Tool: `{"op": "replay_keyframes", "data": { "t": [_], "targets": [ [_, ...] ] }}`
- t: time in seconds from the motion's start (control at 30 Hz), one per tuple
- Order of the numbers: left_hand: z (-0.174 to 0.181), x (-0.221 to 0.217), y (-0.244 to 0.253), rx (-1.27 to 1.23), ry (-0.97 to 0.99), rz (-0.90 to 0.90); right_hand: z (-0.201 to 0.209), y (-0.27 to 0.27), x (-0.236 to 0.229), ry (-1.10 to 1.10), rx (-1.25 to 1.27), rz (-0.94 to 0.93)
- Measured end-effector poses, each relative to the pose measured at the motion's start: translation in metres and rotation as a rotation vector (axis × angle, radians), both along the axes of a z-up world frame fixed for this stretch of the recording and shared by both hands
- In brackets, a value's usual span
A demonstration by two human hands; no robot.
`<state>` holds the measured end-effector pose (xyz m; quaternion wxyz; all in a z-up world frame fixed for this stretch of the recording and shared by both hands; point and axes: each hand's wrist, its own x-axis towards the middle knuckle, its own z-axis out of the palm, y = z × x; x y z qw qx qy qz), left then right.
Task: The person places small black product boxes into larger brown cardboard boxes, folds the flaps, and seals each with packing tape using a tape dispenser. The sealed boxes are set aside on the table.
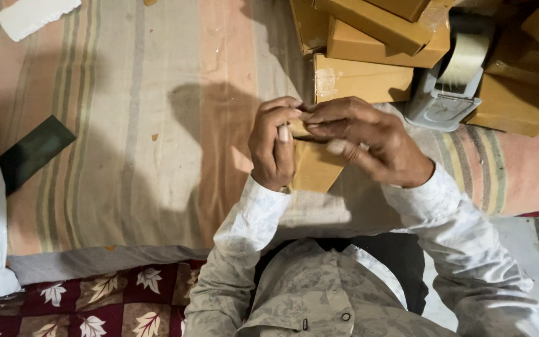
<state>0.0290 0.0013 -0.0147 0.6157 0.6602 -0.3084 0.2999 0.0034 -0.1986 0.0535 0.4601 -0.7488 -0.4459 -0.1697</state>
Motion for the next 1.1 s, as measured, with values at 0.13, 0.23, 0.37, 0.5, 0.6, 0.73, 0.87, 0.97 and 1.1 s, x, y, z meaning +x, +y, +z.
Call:
{"op": "replay_keyframes", "data": {
  "t": [0.13, 0.23, 0.37, 0.5, 0.6, 0.73, 0.87, 0.97, 1.1],
  "targets": [
    [-0.001, 0.005, 0.005, 0.103, -0.173, 0.055, -0.006, -0.005, -0.01, -0.179, -0.135, -0.188],
    [0.002, 0.005, 0.009, 0.151, -0.141, 0.041, -0.016, -0.014, -0.011, -0.054, -0.119, -0.261],
    [0.008, 0.003, 0.012, 0.206, -0.179, 0.067, -0.036, -0.015, -0.01, -0.046, 0.04, -0.331],
    [0.012, -0.005, 0.012, 0.359, -0.152, 0.101, -0.063, 0.004, -0.016, -0.005, 0.234, -0.549],
    [0.014, -0.015, 0.005, 0.373, -0.088, 0.123, -0.077, 0.017, -0.02, 0.054, 0.359, -0.562],
    [0.019, -0.041, -0.012, 0.566, -0.03, 0.411, -0.079, 0.021, -0.023, 0.111, 0.408, -0.499],
    [0.013, -0.058, -0.033, 0.542, 0.215, 0.486, -0.073, 0.01, -0.028, 0.096, 0.356, -0.383],
    [0.002, -0.048, -0.042, 0.544, 0.194, 0.533, -0.075, -0.003, -0.032, 0.209, 0.5, -0.123],
    [-0.002, -0.021, -0.044, 0.551, 0.081, 0.373, -0.083, -0.016, -0.044, 0.431, 0.641, -0.092]
  ]
}}
